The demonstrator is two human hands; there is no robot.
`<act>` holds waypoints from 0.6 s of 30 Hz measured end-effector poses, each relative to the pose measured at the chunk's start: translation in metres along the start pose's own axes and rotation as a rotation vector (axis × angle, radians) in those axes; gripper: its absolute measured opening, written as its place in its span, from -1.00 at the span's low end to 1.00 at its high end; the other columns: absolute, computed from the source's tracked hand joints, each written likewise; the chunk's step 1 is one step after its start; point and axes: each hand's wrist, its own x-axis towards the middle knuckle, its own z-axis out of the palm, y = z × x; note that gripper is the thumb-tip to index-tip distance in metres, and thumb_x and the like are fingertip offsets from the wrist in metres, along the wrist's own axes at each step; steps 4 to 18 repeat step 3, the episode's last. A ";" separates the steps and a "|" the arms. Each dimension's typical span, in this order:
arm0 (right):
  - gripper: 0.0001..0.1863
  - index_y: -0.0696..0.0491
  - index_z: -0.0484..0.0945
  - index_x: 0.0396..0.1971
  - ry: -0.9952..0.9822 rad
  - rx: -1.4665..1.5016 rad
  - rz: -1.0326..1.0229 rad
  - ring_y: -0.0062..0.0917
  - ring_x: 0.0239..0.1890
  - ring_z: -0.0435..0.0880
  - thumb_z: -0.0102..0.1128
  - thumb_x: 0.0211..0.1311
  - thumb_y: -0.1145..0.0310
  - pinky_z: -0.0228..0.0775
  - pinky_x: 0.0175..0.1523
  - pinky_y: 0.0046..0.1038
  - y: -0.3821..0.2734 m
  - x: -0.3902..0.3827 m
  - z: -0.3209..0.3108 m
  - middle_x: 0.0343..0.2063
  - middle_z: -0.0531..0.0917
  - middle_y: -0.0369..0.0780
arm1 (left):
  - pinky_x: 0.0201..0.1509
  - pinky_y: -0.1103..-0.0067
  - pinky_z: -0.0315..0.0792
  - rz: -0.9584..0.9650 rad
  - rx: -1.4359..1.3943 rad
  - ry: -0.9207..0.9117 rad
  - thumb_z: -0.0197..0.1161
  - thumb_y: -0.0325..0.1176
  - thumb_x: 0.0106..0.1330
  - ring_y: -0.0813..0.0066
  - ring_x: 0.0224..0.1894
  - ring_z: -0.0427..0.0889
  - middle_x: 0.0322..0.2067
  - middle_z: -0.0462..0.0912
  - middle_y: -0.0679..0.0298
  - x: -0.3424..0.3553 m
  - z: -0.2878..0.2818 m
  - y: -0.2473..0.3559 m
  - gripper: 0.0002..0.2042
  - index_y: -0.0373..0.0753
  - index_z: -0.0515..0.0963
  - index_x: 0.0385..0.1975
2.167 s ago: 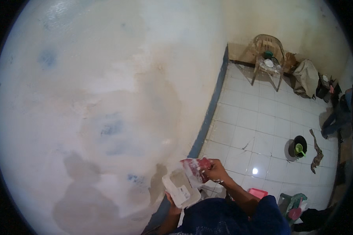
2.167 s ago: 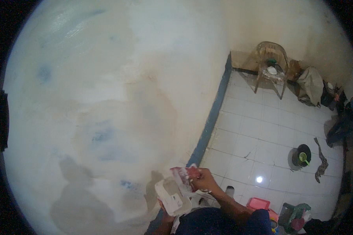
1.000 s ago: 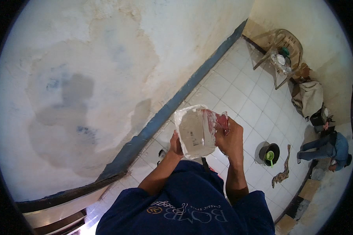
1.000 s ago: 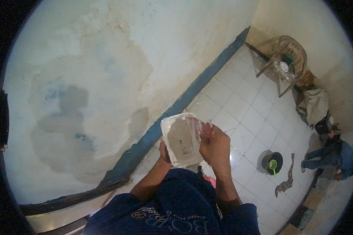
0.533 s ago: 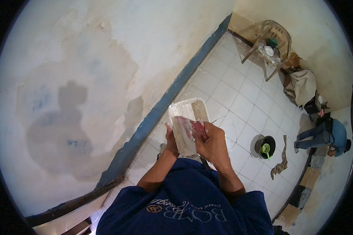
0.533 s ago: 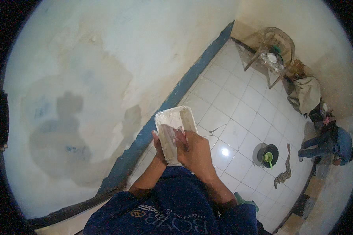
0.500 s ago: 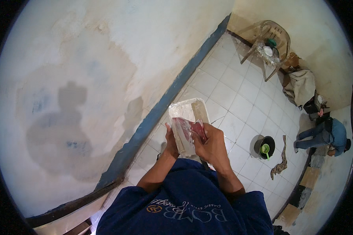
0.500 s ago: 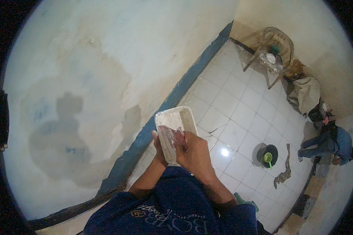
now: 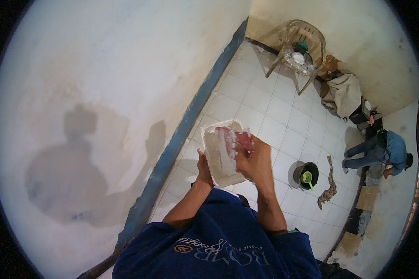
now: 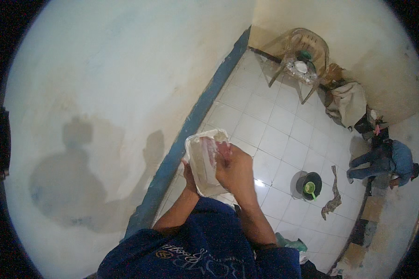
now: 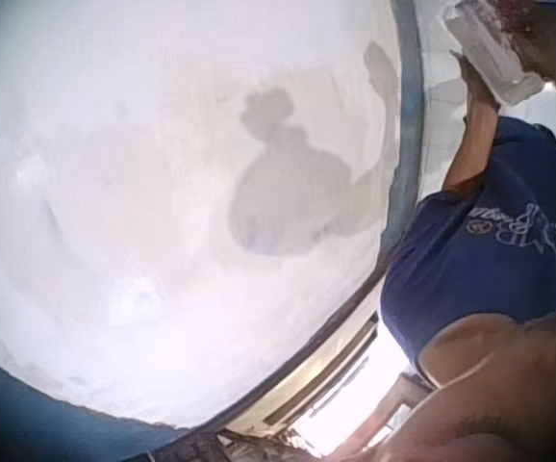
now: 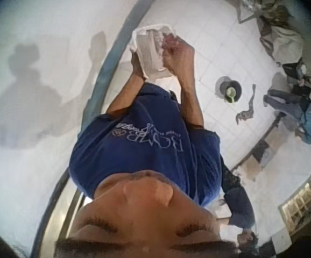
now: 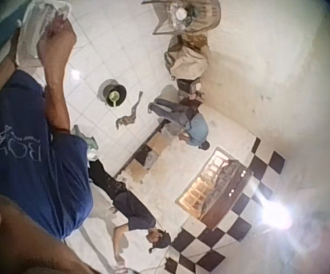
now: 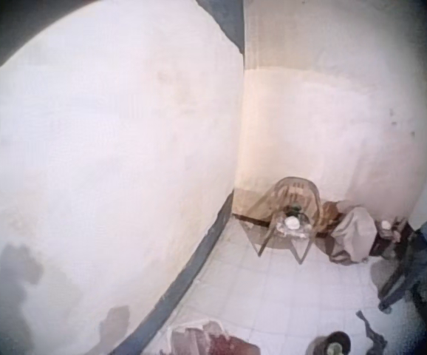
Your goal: The person applies white putty from a plastic container onto a damaged wall using a putty knife, spreading it over several areas.
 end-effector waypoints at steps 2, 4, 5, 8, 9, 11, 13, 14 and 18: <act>-0.89 0.25 0.53 -0.44 0.048 -0.104 0.106 -0.02 -0.47 0.62 0.13 0.06 0.50 0.44 -0.35 -0.24 -0.007 0.026 -0.025 -0.56 0.58 0.08 | 0.43 0.21 0.13 -0.096 -0.022 -0.033 0.04 0.41 0.14 0.13 0.35 0.22 0.34 0.20 0.15 0.031 0.006 -0.002 -0.07 -0.09 0.03 0.40; -0.86 0.24 0.57 -0.38 0.060 -0.037 0.131 -0.07 -0.44 0.66 0.13 0.10 0.48 0.45 -0.34 -0.28 -0.006 0.036 -0.028 -0.52 0.61 0.09 | 0.43 0.21 0.13 -0.101 -0.028 -0.042 0.04 0.41 0.14 0.13 0.35 0.22 0.34 0.20 0.15 0.049 0.010 -0.003 -0.07 -0.09 0.03 0.40; -0.86 0.24 0.57 -0.38 0.060 -0.037 0.131 -0.07 -0.44 0.66 0.13 0.10 0.48 0.45 -0.34 -0.28 -0.006 0.036 -0.028 -0.52 0.61 0.09 | 0.43 0.21 0.13 -0.101 -0.028 -0.042 0.04 0.41 0.14 0.13 0.35 0.22 0.34 0.20 0.15 0.049 0.010 -0.003 -0.07 -0.09 0.03 0.40; -0.86 0.24 0.57 -0.38 0.060 -0.037 0.131 -0.07 -0.44 0.66 0.13 0.10 0.48 0.45 -0.34 -0.28 -0.006 0.036 -0.028 -0.52 0.61 0.09 | 0.43 0.21 0.13 -0.101 -0.028 -0.042 0.04 0.41 0.14 0.13 0.35 0.22 0.34 0.20 0.15 0.049 0.010 -0.003 -0.07 -0.09 0.03 0.40; -0.86 0.24 0.57 -0.38 0.060 -0.037 0.131 -0.07 -0.44 0.66 0.13 0.10 0.48 0.45 -0.34 -0.28 -0.006 0.036 -0.028 -0.52 0.61 0.09 | 0.43 0.21 0.13 -0.101 -0.028 -0.042 0.04 0.41 0.14 0.13 0.35 0.22 0.34 0.20 0.15 0.049 0.010 -0.003 -0.07 -0.09 0.03 0.40; -0.86 0.24 0.57 -0.38 0.060 -0.037 0.131 -0.07 -0.44 0.66 0.13 0.10 0.48 0.45 -0.34 -0.28 -0.006 0.036 -0.028 -0.52 0.61 0.09 | 0.43 0.21 0.13 -0.101 -0.028 -0.042 0.04 0.41 0.14 0.13 0.35 0.22 0.34 0.20 0.15 0.049 0.010 -0.003 -0.07 -0.09 0.03 0.40; -0.86 0.24 0.57 -0.38 0.060 -0.037 0.131 -0.07 -0.44 0.66 0.13 0.10 0.48 0.45 -0.34 -0.28 -0.006 0.036 -0.028 -0.52 0.61 0.09 | 0.43 0.21 0.13 -0.101 -0.028 -0.042 0.04 0.41 0.14 0.13 0.35 0.22 0.34 0.20 0.15 0.049 0.010 -0.003 -0.07 -0.09 0.03 0.40; -0.86 0.24 0.57 -0.38 0.060 -0.037 0.131 -0.07 -0.44 0.66 0.13 0.10 0.48 0.45 -0.34 -0.28 -0.006 0.036 -0.028 -0.52 0.61 0.09 | 0.43 0.21 0.13 -0.101 -0.028 -0.042 0.04 0.41 0.14 0.13 0.35 0.22 0.34 0.20 0.15 0.049 0.010 -0.003 -0.07 -0.09 0.03 0.40; -0.86 0.24 0.57 -0.38 0.060 -0.037 0.131 -0.07 -0.44 0.66 0.13 0.10 0.48 0.45 -0.34 -0.28 -0.006 0.036 -0.028 -0.52 0.61 0.09 | 0.43 0.21 0.13 -0.101 -0.028 -0.042 0.04 0.41 0.14 0.13 0.35 0.22 0.34 0.20 0.15 0.049 0.010 -0.003 -0.07 -0.09 0.03 0.40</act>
